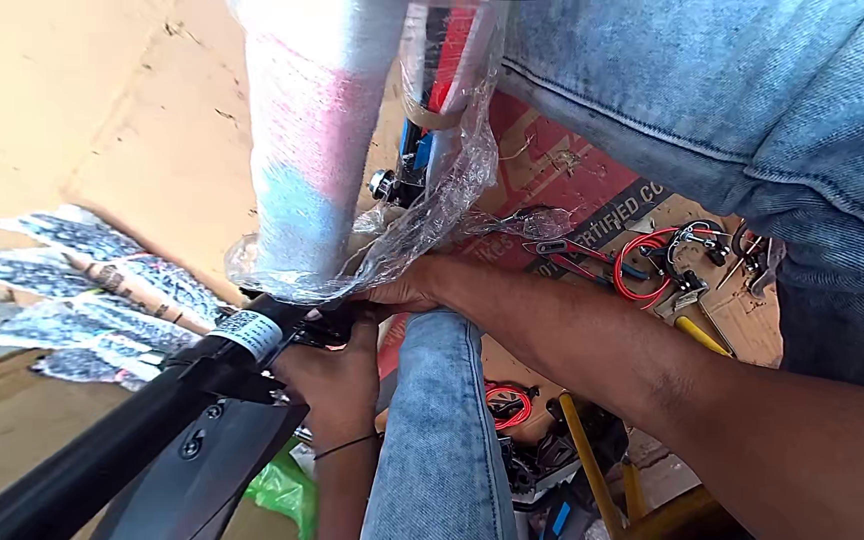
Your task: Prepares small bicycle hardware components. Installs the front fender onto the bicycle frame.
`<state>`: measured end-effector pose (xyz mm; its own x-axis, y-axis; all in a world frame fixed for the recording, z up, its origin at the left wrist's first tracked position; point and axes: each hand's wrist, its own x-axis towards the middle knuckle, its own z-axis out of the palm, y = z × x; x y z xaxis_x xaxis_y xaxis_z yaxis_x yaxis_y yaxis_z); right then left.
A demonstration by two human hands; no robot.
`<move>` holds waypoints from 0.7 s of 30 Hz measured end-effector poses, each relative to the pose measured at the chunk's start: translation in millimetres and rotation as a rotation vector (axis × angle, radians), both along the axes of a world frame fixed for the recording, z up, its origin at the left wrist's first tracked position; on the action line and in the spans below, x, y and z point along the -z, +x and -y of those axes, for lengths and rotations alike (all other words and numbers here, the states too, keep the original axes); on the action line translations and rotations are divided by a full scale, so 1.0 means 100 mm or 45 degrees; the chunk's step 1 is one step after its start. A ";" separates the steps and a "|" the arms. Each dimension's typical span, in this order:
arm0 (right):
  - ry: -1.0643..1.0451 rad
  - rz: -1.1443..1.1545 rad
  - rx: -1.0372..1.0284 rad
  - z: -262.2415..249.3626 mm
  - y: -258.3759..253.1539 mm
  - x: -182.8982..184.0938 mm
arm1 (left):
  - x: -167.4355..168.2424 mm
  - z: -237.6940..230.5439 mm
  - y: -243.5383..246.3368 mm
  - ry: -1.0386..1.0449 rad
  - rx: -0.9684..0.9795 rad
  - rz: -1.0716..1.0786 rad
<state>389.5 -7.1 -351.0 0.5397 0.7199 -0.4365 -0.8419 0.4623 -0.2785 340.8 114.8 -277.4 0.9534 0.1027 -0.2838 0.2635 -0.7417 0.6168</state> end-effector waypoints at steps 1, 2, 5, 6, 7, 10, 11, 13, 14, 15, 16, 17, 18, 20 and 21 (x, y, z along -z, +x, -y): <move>-0.014 0.015 0.021 0.01 -0.01 -0.02 | -0.02 0.05 0.01 0.035 -0.022 -0.010; -0.034 0.038 0.034 0.02 -0.01 -0.04 | -0.04 0.09 0.02 0.058 -0.046 -0.023; -0.112 0.111 0.047 0.01 -0.02 -0.06 | -0.10 0.13 0.05 0.084 -0.063 -0.059; -0.148 0.137 0.039 0.01 -0.02 -0.06 | -0.11 0.14 0.06 0.095 -0.066 -0.062; -0.181 0.152 0.041 0.01 -0.02 -0.07 | -0.12 0.14 0.06 0.106 -0.070 -0.074; -0.220 0.165 0.040 0.05 -0.02 -0.13 | -0.11 0.14 0.04 0.120 -0.139 -0.117; -0.227 0.180 0.048 0.07 -0.02 -0.13 | -0.10 0.14 0.04 0.134 -0.159 -0.137; -0.259 0.203 0.086 0.06 -0.05 -0.14 | -0.10 0.14 0.04 0.158 -0.183 -0.149; -0.260 0.196 0.094 0.05 -0.05 -0.14 | -0.10 0.14 0.04 0.164 -0.196 -0.153; -0.245 0.182 0.106 0.03 -0.06 -0.13 | -0.12 0.14 0.04 0.164 -0.200 -0.163; -0.218 0.169 0.110 0.03 -0.05 -0.12 | -0.12 0.15 0.05 0.164 -0.201 -0.163; -0.187 0.150 0.107 0.03 -0.06 -0.11 | -0.12 0.15 0.05 0.160 -0.201 -0.171; -0.157 0.132 0.099 0.05 -0.06 -0.09 | -0.13 0.16 0.05 0.150 -0.188 -0.181; -0.098 0.141 0.107 0.07 -0.12 -0.01 | -0.15 0.20 0.04 0.123 -0.154 -0.170; -0.023 0.163 0.115 0.04 -0.15 0.05 | -0.17 0.22 0.04 0.100 -0.144 -0.141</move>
